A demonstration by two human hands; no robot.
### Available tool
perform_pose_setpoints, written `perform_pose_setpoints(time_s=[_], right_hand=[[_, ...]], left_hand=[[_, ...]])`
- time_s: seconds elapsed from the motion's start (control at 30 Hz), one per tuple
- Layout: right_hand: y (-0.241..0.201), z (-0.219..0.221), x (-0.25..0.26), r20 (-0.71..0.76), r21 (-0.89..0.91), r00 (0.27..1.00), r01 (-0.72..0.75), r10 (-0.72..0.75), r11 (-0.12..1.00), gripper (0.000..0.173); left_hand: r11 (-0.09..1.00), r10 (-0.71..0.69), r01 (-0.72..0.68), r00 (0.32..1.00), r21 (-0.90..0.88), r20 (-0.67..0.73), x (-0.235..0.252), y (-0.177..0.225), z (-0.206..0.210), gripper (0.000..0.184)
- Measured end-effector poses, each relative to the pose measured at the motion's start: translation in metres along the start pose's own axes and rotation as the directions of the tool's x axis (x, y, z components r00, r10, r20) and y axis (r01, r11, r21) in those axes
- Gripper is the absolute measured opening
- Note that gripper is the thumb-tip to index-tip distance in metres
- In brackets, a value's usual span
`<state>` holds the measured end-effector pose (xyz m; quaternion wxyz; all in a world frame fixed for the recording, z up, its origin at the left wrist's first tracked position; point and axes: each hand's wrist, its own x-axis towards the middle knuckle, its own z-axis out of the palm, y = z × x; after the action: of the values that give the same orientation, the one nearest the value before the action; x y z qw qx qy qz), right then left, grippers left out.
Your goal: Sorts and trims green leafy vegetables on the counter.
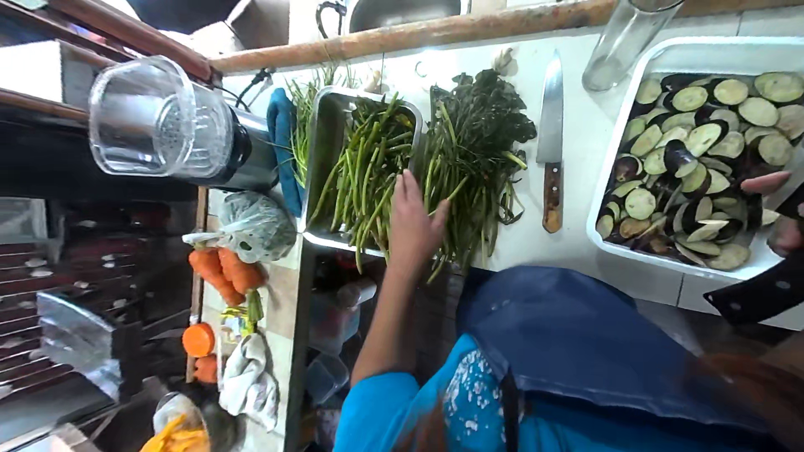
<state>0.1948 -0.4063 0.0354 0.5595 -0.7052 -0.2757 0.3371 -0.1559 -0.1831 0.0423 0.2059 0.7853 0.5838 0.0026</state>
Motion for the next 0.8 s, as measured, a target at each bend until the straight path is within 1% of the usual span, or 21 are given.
perform_pose_setpoints(time_s=[0.07,0.13,0.17,0.23,0.3,0.4,0.47,0.5,0.53,0.6,0.63,0.67,0.7,0.73,0.8], right_hand=[[0.0,0.001,0.003,0.008,-0.031,1.0,0.031,-0.03,0.999,0.034],[-0.002,0.003,0.004,0.006,-0.042,0.998,0.066,-0.066,0.997,0.037],[-0.004,0.004,0.005,0.009,-0.041,0.997,0.077,-0.077,0.996,0.039],[-0.01,0.006,0.005,0.015,-0.038,0.997,0.076,-0.076,0.996,0.045],[-0.012,0.005,0.005,0.013,-0.049,0.998,0.067,-0.067,0.997,0.046],[-0.006,-0.002,0.004,-0.015,-0.038,0.999,0.036,-0.037,0.999,0.04],[-0.001,-0.003,0.006,-0.015,-0.036,1.0,0.016,-0.017,0.999,0.04],[0.0,-0.003,0.006,-0.019,-0.035,1.0,0.015,-0.015,0.999,0.038],[0.001,-0.001,0.006,-0.022,-0.038,1.0,0.016,-0.017,0.999,0.039],[0.0,0.002,0.007,-0.017,-0.043,0.999,0.03,-0.03,0.999,0.039],[-0.001,0.004,0.007,-0.006,-0.04,0.999,0.039,-0.039,0.998,0.041],[-0.002,0.005,0.007,0.002,-0.042,0.999,0.046,-0.046,0.998,0.042],[-0.005,0.007,0.006,0.011,-0.041,0.998,0.056,-0.056,0.998,0.044],[-0.008,0.008,0.006,0.013,-0.033,0.998,0.057,-0.057,0.998,0.045],[-0.013,0.008,0.002,0.01,-0.036,0.999,0.049,-0.049,0.998,0.046]], left_hand=[[0.998,0.065,-0.064,0.992,0.014,-0.109,0.001,0.025,0.03,0.11],[0.985,0.159,-0.149,0.978,0.081,-0.135,0.003,0.046,0.064,0.127],[0.976,0.189,-0.173,0.975,0.133,-0.12,0.005,0.051,0.08,0.132],[0.968,0.171,-0.155,0.983,0.199,-0.065,0.012,0.047,0.101,0.135],[0.974,0.124,-0.112,0.991,0.197,-0.051,0.021,0.03,0.105,0.135],[0.986,-0.01,0.009,1.0,0.164,0.002,0.033,0.012,0.083,0.13],[0.976,-0.129,0.111,0.988,0.189,0.085,0.046,0.008,0.069,0.131],[0.972,-0.164,0.139,0.979,0.192,0.12,0.052,0.008,0.063,0.13],[0.968,-0.183,0.154,0.974,0.198,0.134,0.057,0.008,0.06,0.128],[0.964,-0.186,0.16,0.976,0.211,0.112,0.065,0.004,0.056,0.123],[0.971,-0.17,0.152,0.981,0.187,0.089,0.068,-0.001,0.054,0.119],[0.982,-0.155,0.144,0.984,0.122,0.083,0.069,-0.007,0.05,0.116],[0.99,-0.141,0.141,0.986,0.007,0.085,0.07,-0.013,0.044,0.114],[0.98,-0.122,0.135,0.988,-0.146,0.094,0.07,-0.019,0.037,0.112],[0.885,-0.063,0.127,0.986,-0.447,0.155,0.062,-0.024,0.024,0.109]])
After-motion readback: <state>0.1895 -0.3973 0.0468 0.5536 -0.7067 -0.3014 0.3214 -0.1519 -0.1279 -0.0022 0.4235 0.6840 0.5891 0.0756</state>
